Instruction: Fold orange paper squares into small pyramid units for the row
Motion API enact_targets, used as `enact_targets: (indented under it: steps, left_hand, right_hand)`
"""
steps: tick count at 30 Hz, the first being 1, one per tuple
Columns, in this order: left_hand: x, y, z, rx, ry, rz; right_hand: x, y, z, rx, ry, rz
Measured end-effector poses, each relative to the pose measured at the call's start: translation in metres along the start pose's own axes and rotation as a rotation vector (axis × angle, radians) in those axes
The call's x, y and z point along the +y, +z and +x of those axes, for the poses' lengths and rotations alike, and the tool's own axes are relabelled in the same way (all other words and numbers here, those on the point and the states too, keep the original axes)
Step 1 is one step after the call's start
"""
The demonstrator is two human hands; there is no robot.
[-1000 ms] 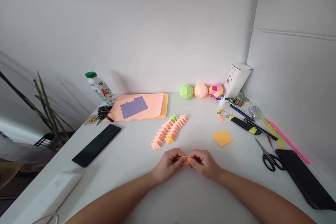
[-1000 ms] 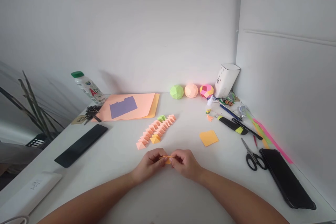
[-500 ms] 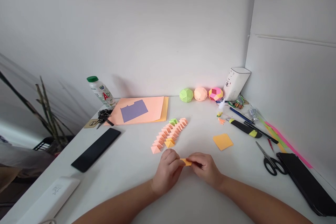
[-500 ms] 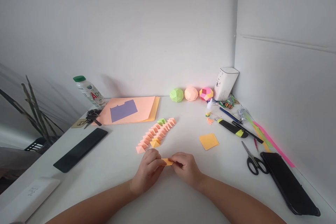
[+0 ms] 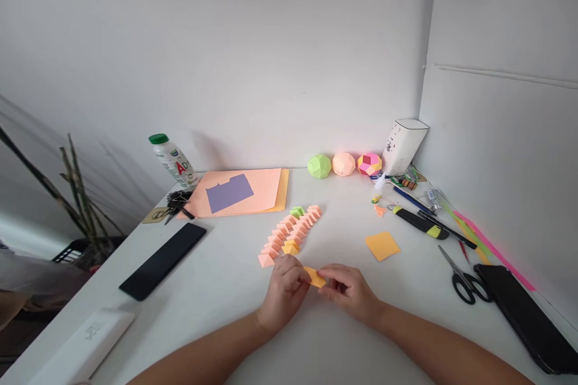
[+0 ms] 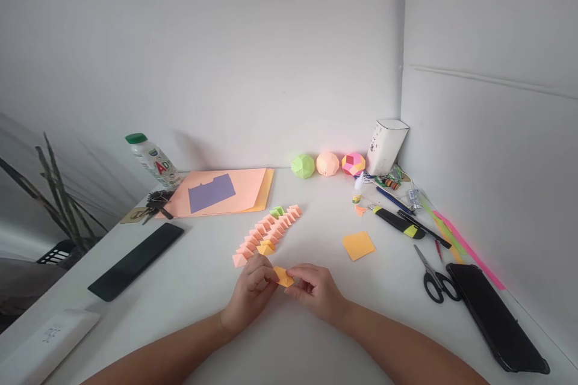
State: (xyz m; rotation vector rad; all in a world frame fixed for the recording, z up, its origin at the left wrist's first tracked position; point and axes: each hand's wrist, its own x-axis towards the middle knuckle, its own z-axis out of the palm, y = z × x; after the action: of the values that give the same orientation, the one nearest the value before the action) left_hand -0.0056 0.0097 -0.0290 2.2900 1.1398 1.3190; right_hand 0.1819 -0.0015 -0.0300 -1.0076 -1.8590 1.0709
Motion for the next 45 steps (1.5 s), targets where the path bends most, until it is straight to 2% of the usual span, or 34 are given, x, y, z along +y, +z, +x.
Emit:
enact_targets:
  steps: [12,22,30,36,40,42,45]
  left_hand:
    - [-0.005,0.003,-0.003,0.006,-0.007,-0.002]
    - [-0.001,0.000,0.000,0.011,0.028,0.015]
    - [-0.004,0.003,-0.005,-0.010,0.019,0.004]
    - [-0.003,0.003,-0.004,-0.046,0.096,-0.013]
    - [-0.003,0.003,-0.005,-0.065,0.132,-0.071]
    - [-0.002,0.004,-0.006,-0.082,0.079,-0.084]
    - [0.001,0.001,-0.005,-0.144,-0.155,-0.120]
  right_hand:
    - [-0.010,-0.001,0.000,0.016,0.045,0.030]
    - [-0.007,-0.001,0.000,0.033,0.057,0.026]
    - [0.000,0.002,-0.001,0.020,-0.065,0.027]
    - [-0.002,0.004,-0.003,0.112,-0.318,-0.245]
    - [-0.008,0.002,-0.004,0.130,-0.442,-0.434]
    - [-0.011,0.001,-0.006,0.132,-0.505,-0.470]
    - [-0.015,0.000,-0.007,0.189,-0.593,-0.486]
